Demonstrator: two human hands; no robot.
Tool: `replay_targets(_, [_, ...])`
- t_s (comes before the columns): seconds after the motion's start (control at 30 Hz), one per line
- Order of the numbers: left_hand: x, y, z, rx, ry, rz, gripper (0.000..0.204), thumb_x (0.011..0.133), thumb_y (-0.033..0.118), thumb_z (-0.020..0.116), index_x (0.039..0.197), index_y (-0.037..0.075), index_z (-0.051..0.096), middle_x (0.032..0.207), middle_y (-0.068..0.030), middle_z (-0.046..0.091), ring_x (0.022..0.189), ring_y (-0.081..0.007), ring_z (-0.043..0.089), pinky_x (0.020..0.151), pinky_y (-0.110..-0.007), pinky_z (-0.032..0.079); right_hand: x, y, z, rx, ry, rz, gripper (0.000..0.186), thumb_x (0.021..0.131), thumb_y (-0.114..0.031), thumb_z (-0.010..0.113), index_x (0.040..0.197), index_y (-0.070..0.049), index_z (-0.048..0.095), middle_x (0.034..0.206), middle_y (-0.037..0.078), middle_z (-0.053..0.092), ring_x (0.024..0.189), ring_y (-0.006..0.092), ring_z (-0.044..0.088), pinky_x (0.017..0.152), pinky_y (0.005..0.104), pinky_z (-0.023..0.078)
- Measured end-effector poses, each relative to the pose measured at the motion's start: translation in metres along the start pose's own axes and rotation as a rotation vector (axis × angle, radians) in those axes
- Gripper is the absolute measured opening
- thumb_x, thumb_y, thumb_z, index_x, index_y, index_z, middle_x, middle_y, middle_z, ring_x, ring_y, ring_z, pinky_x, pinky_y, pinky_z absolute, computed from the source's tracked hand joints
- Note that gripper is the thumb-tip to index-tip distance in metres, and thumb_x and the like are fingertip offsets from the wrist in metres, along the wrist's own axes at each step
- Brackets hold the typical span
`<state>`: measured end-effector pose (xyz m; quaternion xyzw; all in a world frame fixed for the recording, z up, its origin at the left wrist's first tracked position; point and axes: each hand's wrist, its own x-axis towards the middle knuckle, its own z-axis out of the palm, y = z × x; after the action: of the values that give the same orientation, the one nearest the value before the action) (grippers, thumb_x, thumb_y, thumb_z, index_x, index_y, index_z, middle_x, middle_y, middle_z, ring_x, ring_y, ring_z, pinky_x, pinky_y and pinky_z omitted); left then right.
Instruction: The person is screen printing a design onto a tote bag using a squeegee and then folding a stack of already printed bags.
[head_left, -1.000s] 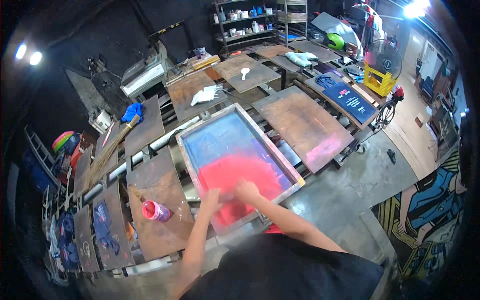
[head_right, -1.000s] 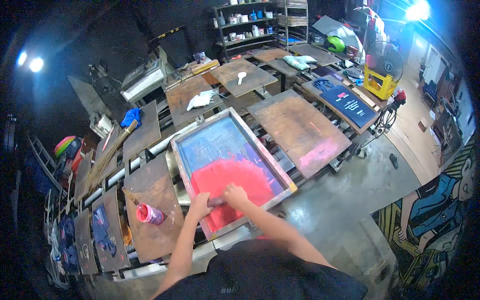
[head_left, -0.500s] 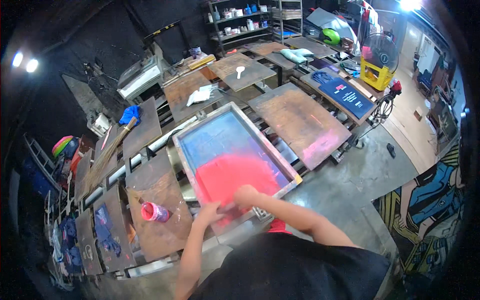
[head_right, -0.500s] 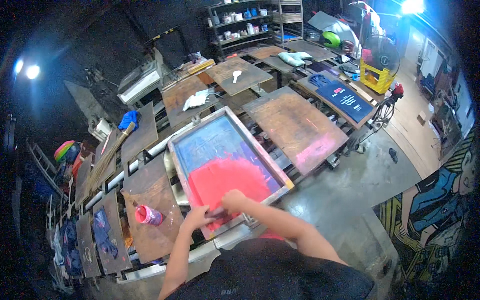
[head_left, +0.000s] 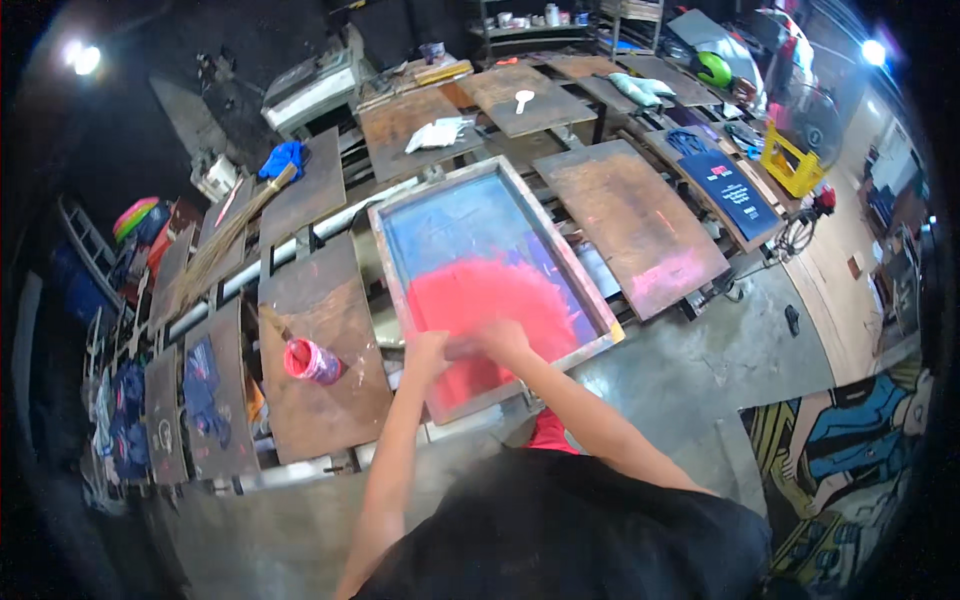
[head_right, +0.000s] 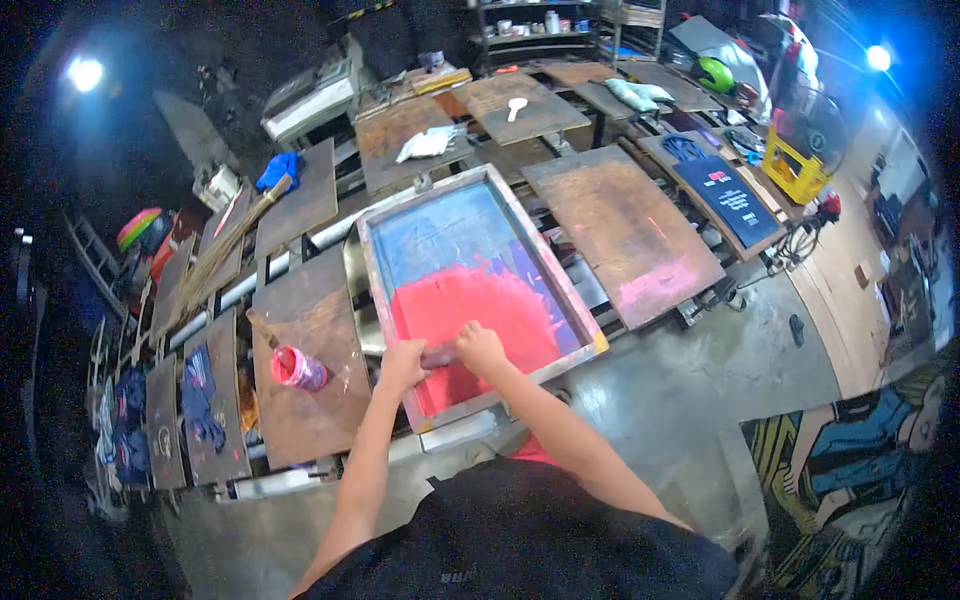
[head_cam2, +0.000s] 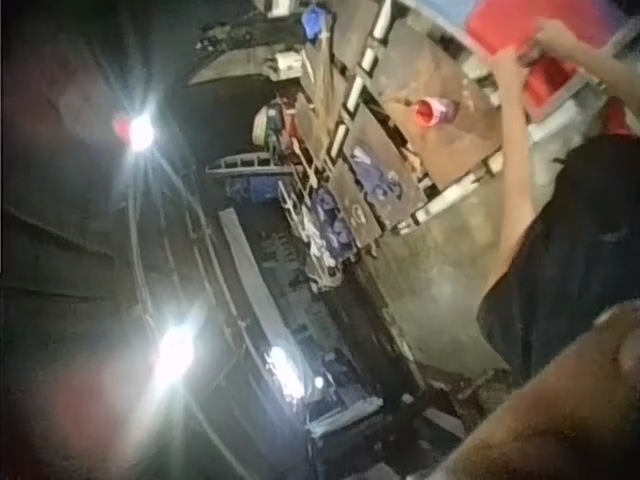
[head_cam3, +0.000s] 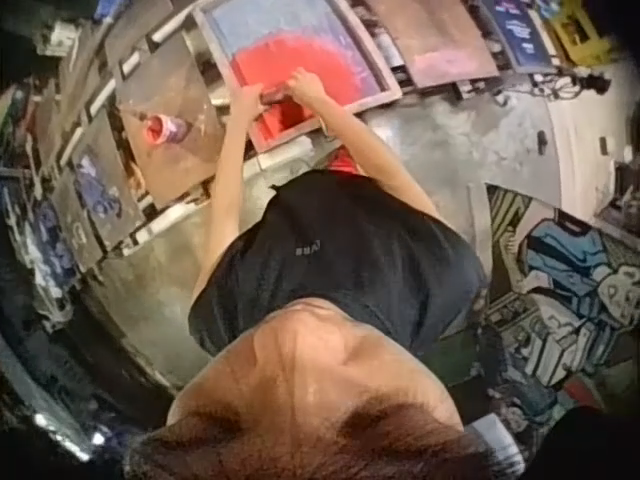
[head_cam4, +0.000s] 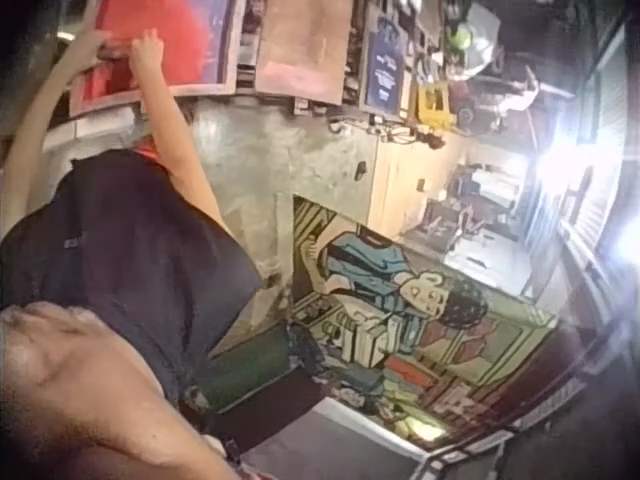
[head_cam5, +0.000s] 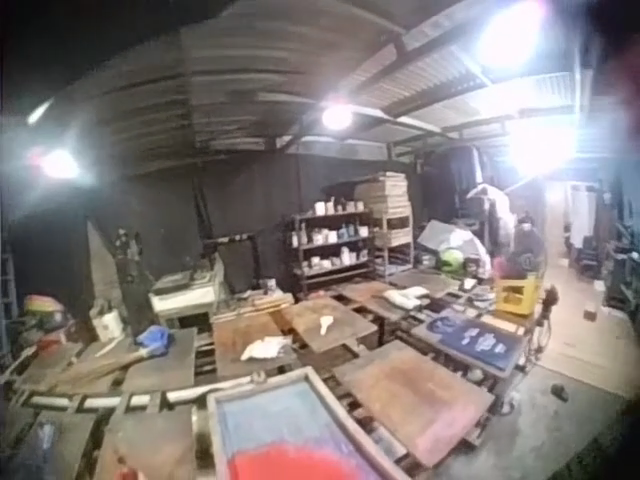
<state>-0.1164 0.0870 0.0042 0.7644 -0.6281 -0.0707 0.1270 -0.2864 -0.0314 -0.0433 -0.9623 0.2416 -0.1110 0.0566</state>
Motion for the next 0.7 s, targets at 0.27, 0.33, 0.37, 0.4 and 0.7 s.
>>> replay_targets(0.27, [-0.067, 0.049, -0.013, -0.100, -0.149, 0.012, 0.035, 0.066, 0.021, 0.079, 0.097, 0.008, 0.067, 0.091, -0.0178, 0.069, 0.087, -0.0365, 0.067, 0.076, -0.048, 0.054, -0.056, -0.016, -0.052, -0.014, -0.211, -0.069, 0.014, 0.073, -0.018, 0.068, 0.083, -0.010, 0.071, 0.093, 0.008, 0.069, 0.098, 0.0247, 0.065, 0.073, 0.0383, 0.057])
replay_targets(0.33, [-0.067, 0.048, -0.016, -0.086, -0.193, -0.002, 0.036, 0.068, 0.024, 0.077, 0.098, 0.008, 0.067, 0.093, -0.0184, 0.069, 0.089, -0.0364, 0.067, 0.077, -0.048, 0.054, -0.045, -0.015, -0.058, -0.012, -0.269, -0.083, 0.013, 0.074, -0.020, 0.068, 0.082, -0.010, 0.072, 0.091, 0.009, 0.070, 0.095, 0.0258, 0.066, 0.073, 0.0397, 0.057])
replay_targets(0.37, [-0.065, 0.048, -0.018, -0.078, -0.213, -0.008, 0.037, 0.068, 0.026, 0.076, 0.099, 0.008, 0.067, 0.094, -0.0187, 0.069, 0.089, -0.0363, 0.067, 0.077, -0.048, 0.054, -0.037, -0.013, -0.061, -0.007, -0.322, -0.082, 0.013, 0.075, -0.022, 0.067, 0.080, -0.010, 0.072, 0.089, 0.010, 0.070, 0.092, 0.0268, 0.067, 0.073, 0.0411, 0.057])
replay_targets(0.4, [-0.060, 0.041, -0.019, -0.081, -0.201, -0.017, 0.037, 0.068, 0.026, 0.076, 0.099, 0.008, 0.067, 0.094, -0.0187, 0.069, 0.089, -0.0363, 0.067, 0.077, -0.048, 0.054, -0.027, -0.011, -0.065, -0.003, -0.374, -0.080, 0.014, 0.075, -0.023, 0.067, 0.079, -0.010, 0.072, 0.088, 0.011, 0.071, 0.089, 0.0278, 0.069, 0.073, 0.0425, 0.057])
replay_targets(0.7, [0.004, 0.002, -0.038, -0.115, -0.040, 0.007, 0.037, 0.066, 0.028, 0.082, 0.087, 0.005, 0.063, 0.087, -0.0159, 0.068, 0.084, -0.0354, 0.066, 0.070, -0.046, 0.052, 0.058, 0.011, -0.062, -0.018, -0.292, -0.074, 0.015, 0.075, -0.027, 0.071, 0.081, -0.013, 0.072, 0.091, 0.011, 0.071, 0.093, 0.0307, 0.068, 0.076, 0.0452, 0.058])
